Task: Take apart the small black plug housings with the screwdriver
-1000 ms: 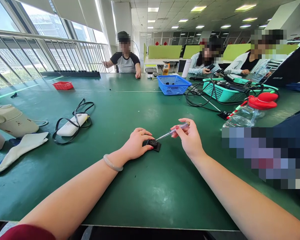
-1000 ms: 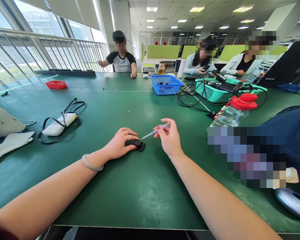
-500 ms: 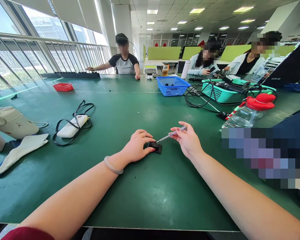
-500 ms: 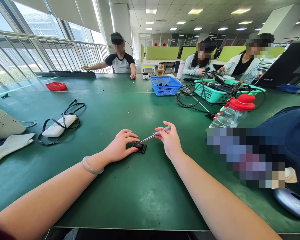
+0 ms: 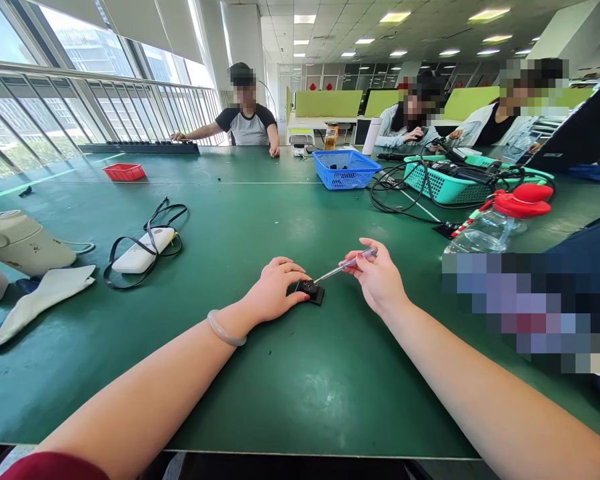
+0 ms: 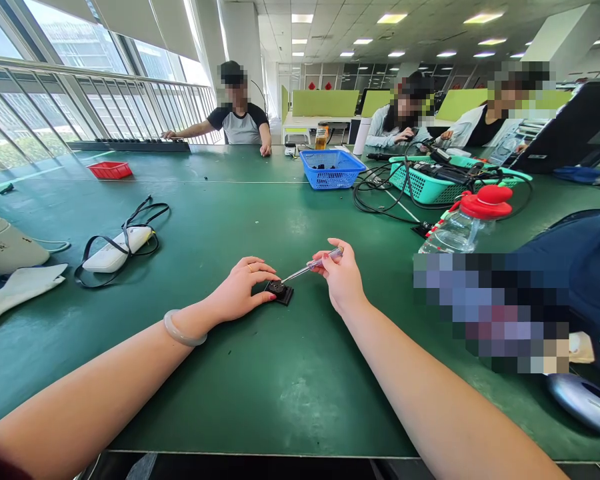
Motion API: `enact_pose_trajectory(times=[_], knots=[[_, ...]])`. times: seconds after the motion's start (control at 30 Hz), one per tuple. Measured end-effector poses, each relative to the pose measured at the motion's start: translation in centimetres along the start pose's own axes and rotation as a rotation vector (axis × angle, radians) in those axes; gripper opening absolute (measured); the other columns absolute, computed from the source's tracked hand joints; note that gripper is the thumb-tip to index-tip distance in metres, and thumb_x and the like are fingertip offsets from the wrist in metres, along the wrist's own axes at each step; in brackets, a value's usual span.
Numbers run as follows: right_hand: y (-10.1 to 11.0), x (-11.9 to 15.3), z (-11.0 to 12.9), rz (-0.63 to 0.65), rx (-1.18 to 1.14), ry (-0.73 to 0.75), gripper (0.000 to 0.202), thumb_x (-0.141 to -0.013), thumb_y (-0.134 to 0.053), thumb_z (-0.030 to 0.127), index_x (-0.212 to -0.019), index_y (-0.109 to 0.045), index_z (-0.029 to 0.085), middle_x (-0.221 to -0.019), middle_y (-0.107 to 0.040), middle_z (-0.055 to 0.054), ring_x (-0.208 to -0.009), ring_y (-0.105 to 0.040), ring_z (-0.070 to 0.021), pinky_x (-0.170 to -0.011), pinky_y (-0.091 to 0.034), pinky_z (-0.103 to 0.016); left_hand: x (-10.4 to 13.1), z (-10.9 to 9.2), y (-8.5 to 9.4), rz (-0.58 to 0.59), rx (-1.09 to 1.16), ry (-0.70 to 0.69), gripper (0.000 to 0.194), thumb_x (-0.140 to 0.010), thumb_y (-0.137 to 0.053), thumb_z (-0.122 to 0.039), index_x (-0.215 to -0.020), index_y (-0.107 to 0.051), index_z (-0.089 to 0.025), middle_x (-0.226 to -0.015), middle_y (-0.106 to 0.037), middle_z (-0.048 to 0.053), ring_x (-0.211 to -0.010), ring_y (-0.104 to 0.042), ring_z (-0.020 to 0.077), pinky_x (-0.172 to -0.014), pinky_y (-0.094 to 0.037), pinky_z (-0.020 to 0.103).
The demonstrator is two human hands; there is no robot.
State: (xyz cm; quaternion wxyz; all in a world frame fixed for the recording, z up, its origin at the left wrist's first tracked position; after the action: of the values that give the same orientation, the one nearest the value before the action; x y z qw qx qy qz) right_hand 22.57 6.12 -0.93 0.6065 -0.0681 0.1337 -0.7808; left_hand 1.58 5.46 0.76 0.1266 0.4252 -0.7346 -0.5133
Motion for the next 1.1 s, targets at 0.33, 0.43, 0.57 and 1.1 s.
enact_pose_trajectory(times=[0.33,0.43,0.57,1.1], knots=[[0.1,-0.1,0.2,0.008,-0.013,0.015,0.036,-0.076,-0.071,0.032,-0.105,-0.049,0.03,-0.075,-0.064,0.007,-0.075,-0.069,-0.0169,-0.079,-0.057,-0.042,0.0,-0.1,0.1,0.009,0.011,0.004,0.026,-0.085,-0.072,-0.031,-0.11,-0.072,-0.026,-0.123,-0.069,0.005,-0.126,-0.047,0.0289,-0.114,-0.037,0.052],[0.0,0.0,0.2,0.015,-0.021,-0.013,0.037,-0.075,-0.07,0.03,-0.105,-0.049,0.029,-0.075,-0.065,0.007,-0.075,-0.069,-0.0166,-0.079,-0.057,-0.041,0.0,-0.2,0.0,0.025,0.012,0.001,0.026,-0.086,-0.071,-0.031,-0.111,-0.072,-0.027,-0.124,-0.069,0.005,-0.127,-0.047,0.0291,-0.114,-0.036,0.052],[0.0,0.0,0.3,0.016,-0.011,-0.011,0.038,-0.074,-0.071,0.032,-0.105,-0.048,0.029,-0.074,-0.064,0.007,-0.073,-0.068,-0.0163,-0.077,-0.056,-0.04,0.0,-0.2,0.0,0.039,-0.001,0.013,0.027,-0.086,-0.07,-0.028,-0.113,-0.072,-0.027,-0.124,-0.069,0.005,-0.127,-0.046,0.0294,-0.113,-0.037,0.051],[-0.9,1.3,2.2,0.075,0.074,0.228,0.036,-0.08,-0.064,0.035,-0.111,-0.044,0.032,-0.076,-0.059,0.007,-0.07,-0.064,-0.0166,-0.076,-0.054,-0.04,-0.1,0.0,-0.2,0.027,0.015,-0.007,0.026,-0.087,-0.068,-0.027,-0.112,-0.073,-0.029,-0.125,-0.069,0.004,-0.127,-0.048,0.0286,-0.115,-0.037,0.052]])
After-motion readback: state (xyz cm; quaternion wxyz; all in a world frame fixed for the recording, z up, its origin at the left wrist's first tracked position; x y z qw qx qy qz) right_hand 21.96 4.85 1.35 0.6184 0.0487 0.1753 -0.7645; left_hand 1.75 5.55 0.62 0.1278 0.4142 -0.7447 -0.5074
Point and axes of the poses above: each hand's wrist, its own x-axis away from the middle knuckle, its own y-axis out of the back of the hand, z = x × y, the point moved 6 cm from there along -x, towards the middle knuckle
